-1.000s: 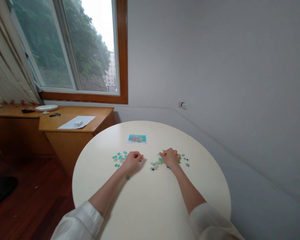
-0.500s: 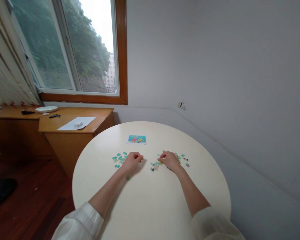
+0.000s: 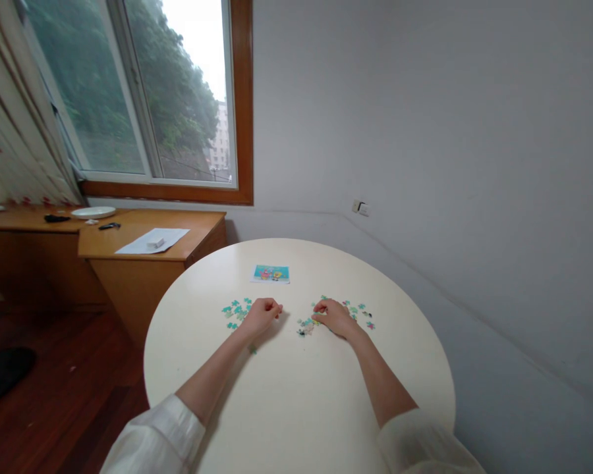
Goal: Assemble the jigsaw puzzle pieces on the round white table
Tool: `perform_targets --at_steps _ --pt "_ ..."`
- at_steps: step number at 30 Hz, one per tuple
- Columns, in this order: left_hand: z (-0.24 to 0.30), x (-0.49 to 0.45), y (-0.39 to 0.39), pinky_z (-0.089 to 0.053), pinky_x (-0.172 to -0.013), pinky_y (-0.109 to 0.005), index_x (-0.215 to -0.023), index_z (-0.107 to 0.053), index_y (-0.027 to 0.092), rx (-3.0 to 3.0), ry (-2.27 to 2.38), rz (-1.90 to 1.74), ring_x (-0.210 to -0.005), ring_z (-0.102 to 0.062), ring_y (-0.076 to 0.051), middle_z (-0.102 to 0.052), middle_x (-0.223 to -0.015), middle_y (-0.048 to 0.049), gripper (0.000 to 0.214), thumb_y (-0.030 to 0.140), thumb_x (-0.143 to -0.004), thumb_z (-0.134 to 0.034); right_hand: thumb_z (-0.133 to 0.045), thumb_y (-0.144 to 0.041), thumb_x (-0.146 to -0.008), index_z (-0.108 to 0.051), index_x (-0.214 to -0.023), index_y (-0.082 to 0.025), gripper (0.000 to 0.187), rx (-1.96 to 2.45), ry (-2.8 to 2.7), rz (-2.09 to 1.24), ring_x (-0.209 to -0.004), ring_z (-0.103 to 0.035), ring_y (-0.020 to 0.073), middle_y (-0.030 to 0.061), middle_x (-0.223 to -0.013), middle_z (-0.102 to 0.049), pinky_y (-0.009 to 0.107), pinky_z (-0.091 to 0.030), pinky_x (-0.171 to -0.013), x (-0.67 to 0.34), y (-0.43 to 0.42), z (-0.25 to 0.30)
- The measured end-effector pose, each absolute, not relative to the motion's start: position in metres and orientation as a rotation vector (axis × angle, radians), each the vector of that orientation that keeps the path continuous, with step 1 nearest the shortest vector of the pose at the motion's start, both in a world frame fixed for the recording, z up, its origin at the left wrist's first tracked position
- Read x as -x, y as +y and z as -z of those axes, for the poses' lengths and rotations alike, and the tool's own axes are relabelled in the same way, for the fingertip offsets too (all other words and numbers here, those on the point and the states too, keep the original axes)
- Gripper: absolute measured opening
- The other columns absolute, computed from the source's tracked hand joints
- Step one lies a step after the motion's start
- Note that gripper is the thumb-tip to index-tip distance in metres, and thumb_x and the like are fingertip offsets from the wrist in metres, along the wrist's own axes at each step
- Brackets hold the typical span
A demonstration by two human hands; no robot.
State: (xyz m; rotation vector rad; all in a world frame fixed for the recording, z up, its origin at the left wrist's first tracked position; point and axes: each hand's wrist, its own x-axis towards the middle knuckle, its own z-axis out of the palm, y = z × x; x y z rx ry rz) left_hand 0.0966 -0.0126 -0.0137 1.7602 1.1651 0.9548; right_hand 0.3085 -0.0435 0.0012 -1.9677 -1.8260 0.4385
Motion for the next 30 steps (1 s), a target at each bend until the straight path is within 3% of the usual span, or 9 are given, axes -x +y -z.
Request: perform_targets --at_steps 13,20,25,30 --pt "0.010 -0.096 -0.016 -0.029 -0.049 -0.022 -0.055 -0.054 0.013 -1.777 1.161 -0.941 -0.048 -0.041 -0.009 -0.052 -0.050 0.0006 0.028 0.037 -0.070 -0.048 -0.059 -0.024 -0.061 -0.062 -0.064 -0.014 0.011 1.657 -1.719 -0.808 -0.053 -0.047 0.0102 -0.0013 -0.053 -0.056 0.022 -0.034 -0.051 -0.315 -0.036 0.011" --pt "0.007 -0.095 -0.019 -0.028 -0.047 -0.022 -0.054 -0.053 0.014 -1.752 1.164 -0.934 -0.048 -0.040 -0.009 -0.051 -0.050 0.0006 0.030 0.039 -0.069 -0.050 -0.050 -0.020 -0.067 -0.053 -0.069 -0.016 0.005 1.544 -1.512 -0.905 -0.055 -0.053 0.0106 0.0003 -0.059 -0.059 0.020 -0.038 -0.051 -0.316 -0.032 0.013" --pt "0.004 -0.093 -0.019 -0.028 -0.047 -0.021 -0.055 -0.054 0.013 -1.744 1.161 -0.947 -0.048 -0.041 -0.009 -0.052 -0.050 0.0005 0.029 0.038 -0.069 -0.050 -0.035 -0.019 -0.077 -0.053 -0.083 -0.018 0.019 1.657 -1.602 -0.678 -0.051 -0.048 0.0093 -0.0012 -0.064 -0.056 0.020 -0.035 -0.048 -0.320 -0.031 0.014" --pt "0.004 -0.091 -0.016 -0.027 -0.048 -0.022 -0.055 -0.054 0.014 -1.732 1.167 -0.944 -0.046 -0.038 -0.008 -0.052 -0.050 0.0005 0.028 0.038 -0.069 -0.049 -0.034 -0.015 -0.077 -0.060 -0.080 -0.017 0.026 1.806 -1.825 -0.577 -0.055 -0.047 0.0088 0.0009 -0.069 -0.057 0.020 -0.034 -0.055 -0.316 -0.041 -0.004"
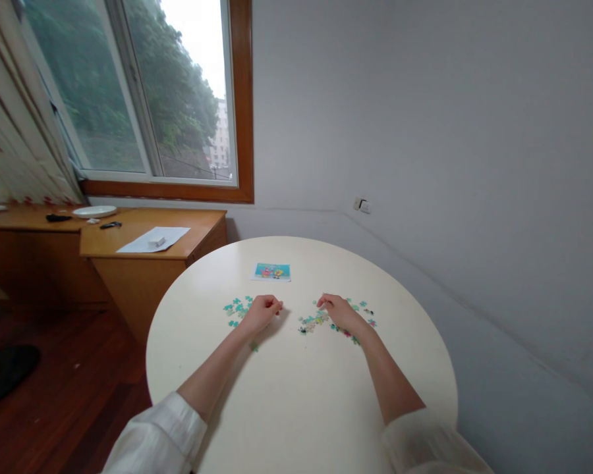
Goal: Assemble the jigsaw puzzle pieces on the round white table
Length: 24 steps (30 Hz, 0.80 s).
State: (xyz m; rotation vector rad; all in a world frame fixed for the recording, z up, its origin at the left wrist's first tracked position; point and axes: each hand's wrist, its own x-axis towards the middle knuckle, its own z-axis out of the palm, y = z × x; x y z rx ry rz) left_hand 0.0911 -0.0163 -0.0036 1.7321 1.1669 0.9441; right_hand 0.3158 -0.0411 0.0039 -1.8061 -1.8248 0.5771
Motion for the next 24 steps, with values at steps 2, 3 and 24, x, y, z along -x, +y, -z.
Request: perform_targets --at_steps 2,3,24 --pt "0.004 -0.090 -0.016 -0.027 -0.048 -0.022 -0.054 -0.053 0.014 -1.741 1.158 -0.952 -0.046 -0.038 -0.009 -0.052 -0.050 0.0003 0.029 0.039 -0.069 -0.048 -0.044 -0.019 -0.074 -0.062 -0.078 -0.016 0.019 1.816 -1.902 -0.611 -0.057 -0.047 0.0095 0.0008 -0.068 -0.056 0.021 -0.035 -0.056 -0.315 -0.046 -0.010" --pt "0.004 -0.090 -0.015 -0.027 -0.049 -0.022 -0.054 -0.053 0.014 -1.744 1.155 -0.957 -0.046 -0.038 -0.009 -0.052 -0.050 0.0003 0.029 0.039 -0.069 -0.049 -0.050 -0.022 -0.072 -0.063 -0.078 -0.016 0.015 1.798 -1.939 -0.619 -0.059 -0.047 0.0098 0.0007 -0.069 -0.056 0.021 -0.035 -0.056 -0.316 -0.049 -0.012" --pt "-0.008 -0.075 -0.011 -0.033 -0.049 -0.022 -0.056 -0.054 0.014 -1.656 1.175 -1.054 -0.050 -0.045 -0.010 -0.056 -0.054 -0.0008 0.033 0.045 -0.068 -0.051 -0.051 -0.036 -0.070 -0.057 -0.063 -0.015 0.022 1.578 -1.975 -0.802 -0.046 -0.033 0.0072 -0.0052 -0.051 -0.040 0.020 -0.026 -0.045 -0.318 -0.058 -0.015"
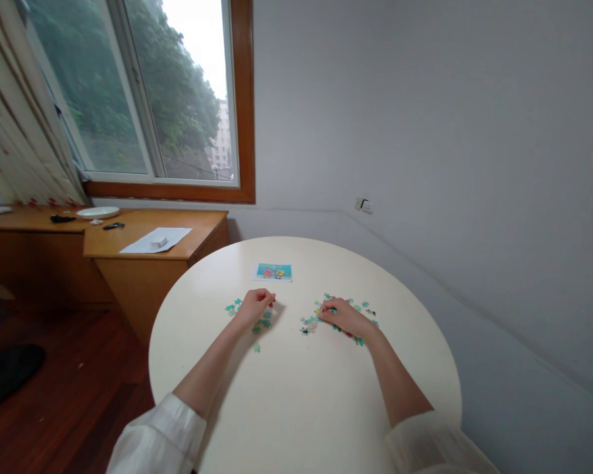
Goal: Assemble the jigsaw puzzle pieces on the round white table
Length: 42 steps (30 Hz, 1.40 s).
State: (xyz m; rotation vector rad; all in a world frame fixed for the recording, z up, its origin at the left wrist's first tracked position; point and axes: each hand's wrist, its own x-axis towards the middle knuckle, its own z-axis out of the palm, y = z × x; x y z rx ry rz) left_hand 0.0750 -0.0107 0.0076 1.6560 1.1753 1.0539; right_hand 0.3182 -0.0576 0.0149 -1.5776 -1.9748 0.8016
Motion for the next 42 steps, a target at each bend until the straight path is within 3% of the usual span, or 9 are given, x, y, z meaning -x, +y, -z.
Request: perform_targets --at_steps 4,12,22,30,42 --pt "-0.013 -0.068 -0.007 -0.032 -0.049 -0.022 -0.056 -0.055 0.014 -1.648 1.213 -1.094 -0.050 -0.044 -0.010 -0.057 -0.056 -0.0019 0.034 0.047 -0.067 -0.050 -0.042 -0.035 -0.073 -0.054 -0.057 -0.015 0.029 1.559 -1.980 -0.770 -0.046 -0.031 0.0076 -0.0049 -0.047 -0.036 0.021 -0.024 -0.046 -0.312 -0.054 -0.014" --pt "-0.017 -0.056 -0.003 -0.034 -0.051 -0.022 -0.062 -0.057 0.014 -1.565 1.245 -1.189 -0.050 -0.044 -0.010 -0.056 -0.057 -0.0011 0.036 0.048 -0.066 -0.049 -0.036 -0.043 -0.073 -0.055 -0.064 -0.016 0.034 1.704 -1.580 -0.640 -0.046 -0.035 0.0100 -0.0029 -0.048 -0.040 0.022 -0.027 -0.046 -0.330 -0.037 0.002" --pt "-0.014 -0.057 -0.002 -0.032 -0.051 -0.021 -0.062 -0.058 0.014 -1.572 1.256 -1.184 -0.053 -0.045 -0.010 -0.058 -0.059 -0.0016 0.035 0.047 -0.067 -0.048 -0.037 -0.033 -0.067 -0.050 -0.055 -0.018 0.023 1.908 -1.282 -0.457 -0.050 -0.042 0.0122 -0.0019 -0.047 -0.045 0.023 -0.029 -0.048 -0.384 -0.026 0.016" --pt "-0.013 -0.057 -0.001 -0.032 -0.050 -0.021 -0.061 -0.058 0.014 -1.588 1.266 -1.165 -0.050 -0.043 -0.009 -0.057 -0.057 -0.0006 0.033 0.044 -0.067 -0.048 -0.046 -0.044 -0.071 -0.058 -0.061 -0.016 0.032 1.969 -1.335 -0.407 -0.047 -0.043 0.0118 -0.0005 -0.047 -0.049 0.023 -0.030 -0.048 -0.407 -0.035 0.021" --pt "-0.014 -0.059 -0.001 -0.031 -0.049 -0.021 -0.059 -0.058 0.013 -1.583 1.280 -1.144 -0.048 -0.041 -0.009 -0.056 -0.054 -0.0012 0.032 0.043 -0.065 -0.048 -0.043 -0.035 -0.078 -0.066 -0.073 -0.016 0.030 2.428 -1.230 -0.176 -0.070 -0.060 0.0175 0.0109 -0.081 -0.067 0.023 -0.038 -0.056 -0.458 -0.043 0.029"
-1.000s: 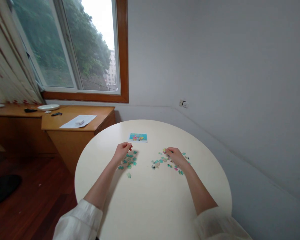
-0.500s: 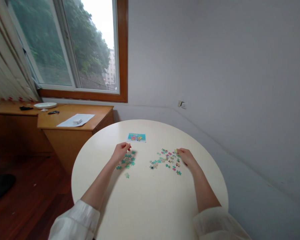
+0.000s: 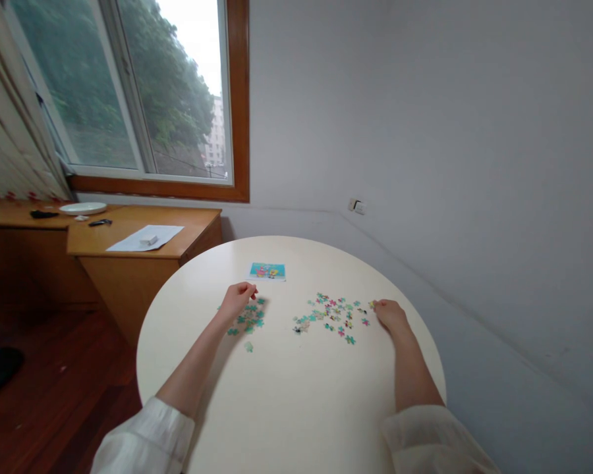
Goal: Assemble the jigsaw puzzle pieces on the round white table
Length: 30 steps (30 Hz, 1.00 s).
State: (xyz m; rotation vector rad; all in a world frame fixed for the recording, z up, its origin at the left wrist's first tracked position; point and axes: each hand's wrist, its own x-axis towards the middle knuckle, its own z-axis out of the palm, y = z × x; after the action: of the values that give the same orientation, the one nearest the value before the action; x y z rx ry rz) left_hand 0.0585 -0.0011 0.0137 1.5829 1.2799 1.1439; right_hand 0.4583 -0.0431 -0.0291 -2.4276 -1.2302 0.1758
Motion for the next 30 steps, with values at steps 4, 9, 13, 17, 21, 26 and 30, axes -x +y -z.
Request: perform_targets --at_steps 4,9,13,17,21,26,30 --pt "-0.012 -0.058 -0.001 -0.032 -0.049 -0.022 -0.059 -0.058 0.014 -1.598 1.274 -1.146 -0.049 -0.044 -0.010 -0.057 -0.054 -0.0014 0.032 0.044 -0.065 -0.050 -0.045 -0.037 -0.077 -0.067 -0.071 -0.016 0.031 2.477 -1.245 -0.217 -0.070 -0.061 0.0186 0.0100 -0.076 -0.067 0.024 -0.038 -0.056 -0.463 -0.044 0.032" --pt "-0.013 -0.057 -0.001 -0.033 -0.050 -0.022 -0.061 -0.058 0.014 -1.618 1.264 -1.140 -0.050 -0.044 -0.010 -0.057 -0.055 -0.0012 0.033 0.045 -0.067 -0.048 -0.048 -0.041 -0.075 -0.066 -0.064 -0.017 0.032 2.501 -1.310 -0.279 -0.065 -0.060 0.0184 0.0085 -0.069 -0.066 0.024 -0.036 -0.054 -0.460 -0.046 0.027" --pt "-0.013 -0.058 -0.002 -0.033 -0.050 -0.022 -0.061 -0.058 0.014 -1.631 1.262 -1.126 -0.049 -0.043 -0.010 -0.057 -0.055 -0.0009 0.034 0.045 -0.067 -0.048 -0.049 -0.044 -0.074 -0.065 -0.058 -0.016 0.035 2.537 -1.400 -0.238 -0.068 -0.060 0.0191 0.0105 -0.071 -0.066 0.025 -0.036 -0.055 -0.455 -0.047 0.020" --pt "-0.013 -0.058 -0.001 -0.032 -0.049 -0.021 -0.061 -0.058 0.014 -1.625 1.281 -1.118 -0.048 -0.042 -0.010 -0.056 -0.055 -0.0008 0.033 0.044 -0.066 -0.047 -0.050 -0.046 -0.072 -0.062 -0.055 -0.016 0.037 2.556 -1.462 -0.156 -0.072 -0.059 0.0207 0.0123 -0.078 -0.065 0.026 -0.036 -0.055 -0.453 -0.048 0.017" --pt "-0.013 -0.059 -0.001 -0.031 -0.048 -0.021 -0.060 -0.058 0.014 -1.634 1.281 -1.122 -0.048 -0.043 -0.010 -0.057 -0.054 -0.0010 0.032 0.043 -0.066 -0.048 -0.050 -0.046 -0.071 -0.057 -0.050 -0.017 0.037 2.472 -1.353 -0.197 -0.063 -0.056 0.0189 0.0082 -0.064 -0.062 0.026 -0.034 -0.053 -0.457 -0.051 0.025" --pt "-0.015 -0.061 -0.004 -0.030 -0.048 -0.021 -0.059 -0.057 0.014 -1.620 1.265 -1.118 -0.048 -0.042 -0.010 -0.056 -0.054 -0.0010 0.031 0.042 -0.067 -0.048 -0.047 -0.042 -0.070 -0.057 -0.054 -0.017 0.032 2.041 -1.000 -0.140 -0.055 -0.050 0.0153 0.0033 -0.054 -0.055 0.026 -0.034 -0.052 -0.451 -0.045 0.030" --pt "-0.014 -0.062 -0.005 -0.029 -0.047 -0.021 -0.059 -0.057 0.014 -1.613 1.264 -1.103 -0.048 -0.042 -0.010 -0.056 -0.054 -0.0009 0.031 0.043 -0.067 -0.048 -0.048 -0.025 -0.062 -0.061 -0.077 -0.016 0.022 1.513 -0.787 -0.521 -0.043 -0.040 0.0079 -0.0031 -0.053 -0.050 0.021 -0.030 -0.043 -0.421 -0.033 0.021"
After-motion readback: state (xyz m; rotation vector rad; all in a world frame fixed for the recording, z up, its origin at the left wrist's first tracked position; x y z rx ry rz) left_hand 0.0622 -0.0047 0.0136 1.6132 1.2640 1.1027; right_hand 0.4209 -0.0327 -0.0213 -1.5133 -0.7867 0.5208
